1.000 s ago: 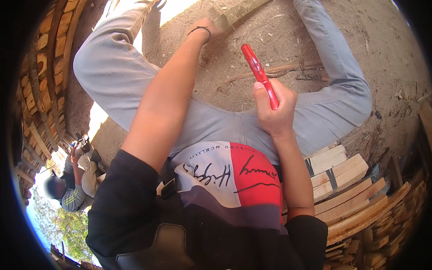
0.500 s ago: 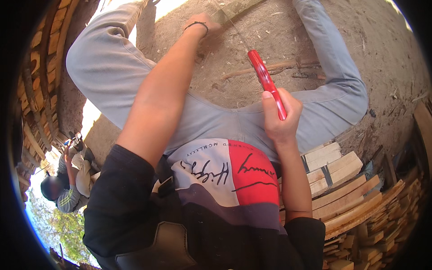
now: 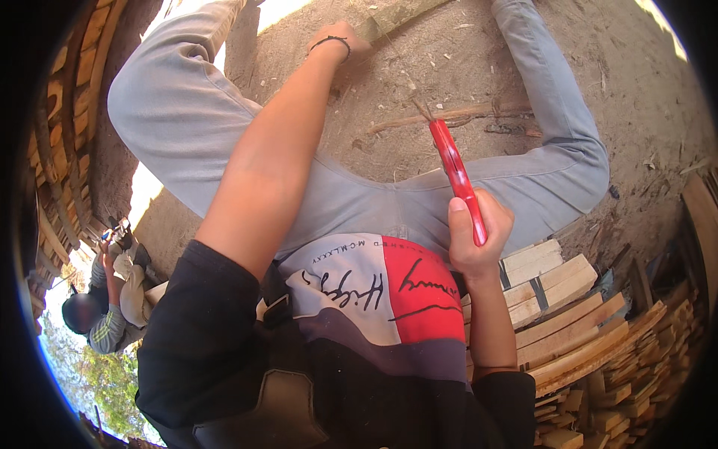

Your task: The person is sawing a thin piece of wood by hand while sitting on the ground, using their left hand to steady the wood.

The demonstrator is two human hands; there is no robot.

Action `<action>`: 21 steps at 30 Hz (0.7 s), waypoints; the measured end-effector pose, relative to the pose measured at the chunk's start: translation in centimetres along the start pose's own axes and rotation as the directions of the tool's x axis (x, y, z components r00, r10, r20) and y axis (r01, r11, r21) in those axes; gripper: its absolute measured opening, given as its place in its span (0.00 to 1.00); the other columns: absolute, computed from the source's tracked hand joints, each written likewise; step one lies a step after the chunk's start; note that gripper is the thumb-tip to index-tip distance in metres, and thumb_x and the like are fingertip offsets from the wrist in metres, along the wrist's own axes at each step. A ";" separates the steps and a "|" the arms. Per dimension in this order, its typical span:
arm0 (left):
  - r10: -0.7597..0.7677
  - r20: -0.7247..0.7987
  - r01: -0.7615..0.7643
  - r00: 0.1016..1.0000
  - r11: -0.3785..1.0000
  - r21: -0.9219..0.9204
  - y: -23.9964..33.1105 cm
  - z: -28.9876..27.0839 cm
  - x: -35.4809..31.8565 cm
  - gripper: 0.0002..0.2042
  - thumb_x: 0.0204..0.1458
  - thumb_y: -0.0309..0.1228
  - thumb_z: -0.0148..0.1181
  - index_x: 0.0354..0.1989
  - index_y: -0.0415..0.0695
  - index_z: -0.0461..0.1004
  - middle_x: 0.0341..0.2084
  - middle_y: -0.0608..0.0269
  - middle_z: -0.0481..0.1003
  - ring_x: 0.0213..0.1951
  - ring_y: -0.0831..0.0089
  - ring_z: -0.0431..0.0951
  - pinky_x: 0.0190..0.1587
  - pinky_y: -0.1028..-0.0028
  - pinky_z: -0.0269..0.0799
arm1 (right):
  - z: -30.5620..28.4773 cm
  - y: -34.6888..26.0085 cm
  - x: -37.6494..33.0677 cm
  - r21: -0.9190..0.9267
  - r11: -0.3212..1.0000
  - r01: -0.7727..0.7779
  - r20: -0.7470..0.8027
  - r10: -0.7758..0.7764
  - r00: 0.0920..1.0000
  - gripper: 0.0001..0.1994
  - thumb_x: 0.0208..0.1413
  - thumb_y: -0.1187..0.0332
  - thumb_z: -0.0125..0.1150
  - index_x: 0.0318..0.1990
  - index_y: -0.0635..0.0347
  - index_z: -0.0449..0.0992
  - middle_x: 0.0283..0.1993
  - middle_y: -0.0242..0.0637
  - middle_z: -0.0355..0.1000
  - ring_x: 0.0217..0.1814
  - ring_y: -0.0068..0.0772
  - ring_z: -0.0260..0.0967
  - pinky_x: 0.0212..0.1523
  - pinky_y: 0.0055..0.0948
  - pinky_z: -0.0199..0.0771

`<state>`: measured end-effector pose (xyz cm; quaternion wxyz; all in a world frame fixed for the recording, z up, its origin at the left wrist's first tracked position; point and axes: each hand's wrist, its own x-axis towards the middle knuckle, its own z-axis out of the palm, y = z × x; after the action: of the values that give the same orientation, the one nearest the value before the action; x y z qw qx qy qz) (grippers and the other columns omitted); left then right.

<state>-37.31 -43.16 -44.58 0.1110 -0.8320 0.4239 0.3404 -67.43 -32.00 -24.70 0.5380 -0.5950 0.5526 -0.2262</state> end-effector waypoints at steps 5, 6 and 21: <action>-0.008 0.113 0.015 0.994 0.998 -0.063 -0.1 -1.2 0.2 0.21 0.45 0.43 0.63 0.46 0.45 0.82 0.46 0.47 0.80 0.48 0.57 0.81 0.49 0.59 0.77 | 1.2 -0.1 2.6 -0.005 1.000 -0.007 -0.013 0.006 1.000 0.13 0.59 0.68 0.59 0.24 0.63 0.69 0.17 0.28 0.58 0.20 0.17 0.52 0.21 0.27 0.51; -0.004 0.121 0.014 0.993 0.997 -0.079 0.3 -1.3 0.2 0.21 0.45 0.43 0.63 0.46 0.44 0.82 0.46 0.47 0.79 0.48 0.57 0.81 0.50 0.59 0.77 | 2.1 -0.1 3.8 0.004 1.000 -0.018 -0.025 0.018 1.000 0.13 0.59 0.68 0.59 0.24 0.63 0.70 0.17 0.28 0.58 0.20 0.18 0.52 0.21 0.27 0.51; -0.020 -0.019 0.021 1.000 0.997 0.078 -0.3 -1.9 1.4 0.17 0.48 0.43 0.62 0.41 0.46 0.83 0.40 0.56 0.82 0.43 0.63 0.82 0.47 0.63 0.77 | 2.5 -1.3 2.8 0.032 0.999 -0.027 -0.051 0.029 0.998 0.15 0.59 0.68 0.60 0.22 0.64 0.68 0.16 0.28 0.58 0.19 0.15 0.51 0.20 0.26 0.50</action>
<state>-35.56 -44.75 -44.17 0.1429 -0.8344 0.4293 0.3148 -63.92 -33.83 -25.22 0.5360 -0.5727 0.5708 -0.2426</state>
